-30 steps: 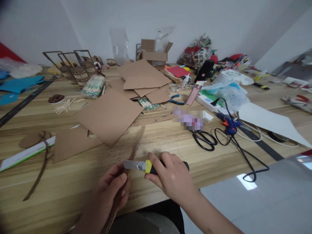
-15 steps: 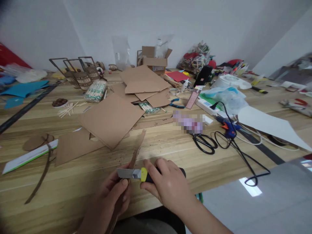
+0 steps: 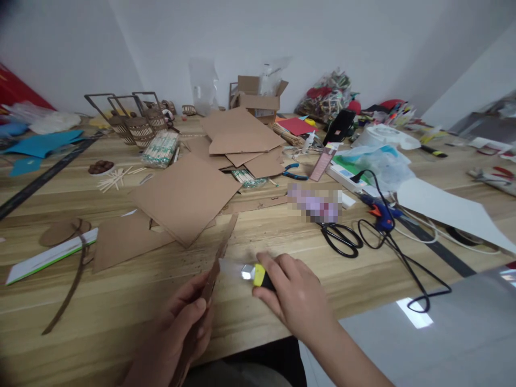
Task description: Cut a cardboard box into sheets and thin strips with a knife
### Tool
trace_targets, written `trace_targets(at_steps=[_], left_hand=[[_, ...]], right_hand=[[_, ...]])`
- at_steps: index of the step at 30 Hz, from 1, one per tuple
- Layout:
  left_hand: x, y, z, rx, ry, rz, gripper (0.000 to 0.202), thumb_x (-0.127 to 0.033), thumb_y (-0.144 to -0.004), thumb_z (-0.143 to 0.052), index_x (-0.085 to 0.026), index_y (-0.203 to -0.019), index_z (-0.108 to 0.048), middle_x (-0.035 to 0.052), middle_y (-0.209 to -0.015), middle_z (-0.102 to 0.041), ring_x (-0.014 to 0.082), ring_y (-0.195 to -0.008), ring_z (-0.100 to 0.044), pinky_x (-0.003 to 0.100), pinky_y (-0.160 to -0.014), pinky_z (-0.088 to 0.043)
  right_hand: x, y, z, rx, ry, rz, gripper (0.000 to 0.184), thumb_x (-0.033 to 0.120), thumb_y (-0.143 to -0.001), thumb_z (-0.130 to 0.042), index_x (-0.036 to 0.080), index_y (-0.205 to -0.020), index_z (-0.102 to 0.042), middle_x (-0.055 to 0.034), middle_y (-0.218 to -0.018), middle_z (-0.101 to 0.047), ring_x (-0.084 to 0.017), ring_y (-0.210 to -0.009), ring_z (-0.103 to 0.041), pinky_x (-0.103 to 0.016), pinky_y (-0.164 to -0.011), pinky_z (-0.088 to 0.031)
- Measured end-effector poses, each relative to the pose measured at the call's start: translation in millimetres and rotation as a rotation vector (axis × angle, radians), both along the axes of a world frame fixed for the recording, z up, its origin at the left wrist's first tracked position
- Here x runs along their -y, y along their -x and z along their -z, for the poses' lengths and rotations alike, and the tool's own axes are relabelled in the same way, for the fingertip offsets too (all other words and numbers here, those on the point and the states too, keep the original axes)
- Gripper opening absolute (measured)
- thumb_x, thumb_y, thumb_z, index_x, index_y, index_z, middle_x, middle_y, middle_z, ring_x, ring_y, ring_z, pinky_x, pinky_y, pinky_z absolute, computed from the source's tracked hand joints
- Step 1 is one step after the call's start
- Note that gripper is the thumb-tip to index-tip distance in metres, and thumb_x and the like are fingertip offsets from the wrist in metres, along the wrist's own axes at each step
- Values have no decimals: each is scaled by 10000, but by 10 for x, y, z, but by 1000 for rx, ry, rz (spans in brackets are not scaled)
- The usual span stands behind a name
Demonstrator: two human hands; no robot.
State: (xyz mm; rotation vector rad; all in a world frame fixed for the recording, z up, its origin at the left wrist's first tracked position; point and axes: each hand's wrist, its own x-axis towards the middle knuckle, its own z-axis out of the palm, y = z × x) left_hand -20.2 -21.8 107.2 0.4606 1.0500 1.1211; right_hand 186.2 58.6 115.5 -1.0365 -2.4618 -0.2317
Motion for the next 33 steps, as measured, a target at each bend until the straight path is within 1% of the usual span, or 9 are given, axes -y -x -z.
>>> trace_targets(at_steps=[3,6,10,13,19,22,25,29,33], left_hand=[[-17,-17,76,-15,-32,17,570,-433,-807,-684,-220,-1327,-584,-86,-579,-398,71,-477,-293,183,-429,-220],[-11,-24,132,-26,-54,24,573,-468,-819,-685,-224,-1327,-582,-79,-601,-410,76,-501,-308,184,-438,-235],[31,-23,138,8,-35,2,594,-486,-807,-700,-230,-1326,-569,-74,-606,-430,86,-507,-350,186,-442,-252],[50,-24,134,18,-27,10,587,-497,-805,-705,-242,-1318,-575,-69,-611,-457,93,-508,-365,198,-465,-288],[40,-30,168,-83,-113,-43,472,-473,-865,-679,-258,-1282,-624,-43,-626,-489,128,-541,-427,254,-538,-363],[30,-39,147,-76,-118,-49,469,-514,-861,-687,-247,-1242,-632,-52,-606,-463,117,-523,-412,237,-503,-339],[22,-43,104,-29,-101,-6,469,-561,-844,-695,-222,-1164,-635,-71,-586,-439,85,-490,-354,203,-456,-289],[20,-35,99,11,-112,14,562,-594,-835,-693,-206,-1229,-587,-87,-578,-429,69,-479,-311,180,-432,-254],[20,-17,131,18,-123,13,554,-580,-847,-689,-199,-1234,-583,-90,-568,-420,64,-475,-301,173,-428,-240]], right_hand=[[117,112,-19,-1,54,-53,545,555,-1028,-277,166,-1194,-621,-84,-825,-646,-212,-677,-630,-328,-583,-523],[188,203,-7,5,57,-53,557,558,-1025,-277,157,-1178,-631,-87,-811,-639,-216,-670,-621,-337,-579,-520],[180,206,-7,7,0,-52,572,573,-1020,-283,158,-1176,-646,-84,-792,-631,-210,-653,-604,-334,-570,-509],[162,195,-34,-8,-7,-56,576,573,-1021,-286,150,-1168,-648,-82,-787,-631,-205,-654,-607,-328,-571,-511],[155,237,-60,-15,-9,-48,540,546,-1025,-304,138,-1166,-628,-83,-795,-634,-210,-661,-617,-327,-563,-522],[150,246,-54,-24,-11,-47,531,545,-1026,-310,143,-1170,-626,-85,-805,-635,-212,-674,-622,-328,-572,-526],[132,232,-40,-24,-30,-40,537,555,-1023,-304,153,-1164,-632,-82,-797,-631,-212,-674,-619,-330,-578,-522],[101,196,-13,-17,-51,-43,548,570,-1016,-306,151,-1163,-628,-82,-796,-628,-218,-671,-610,-339,-574,-516],[83,177,-7,-6,-58,-38,553,572,-1014,-307,149,-1169,-628,-81,-797,-625,-216,-668,-603,-338,-571,-509]])
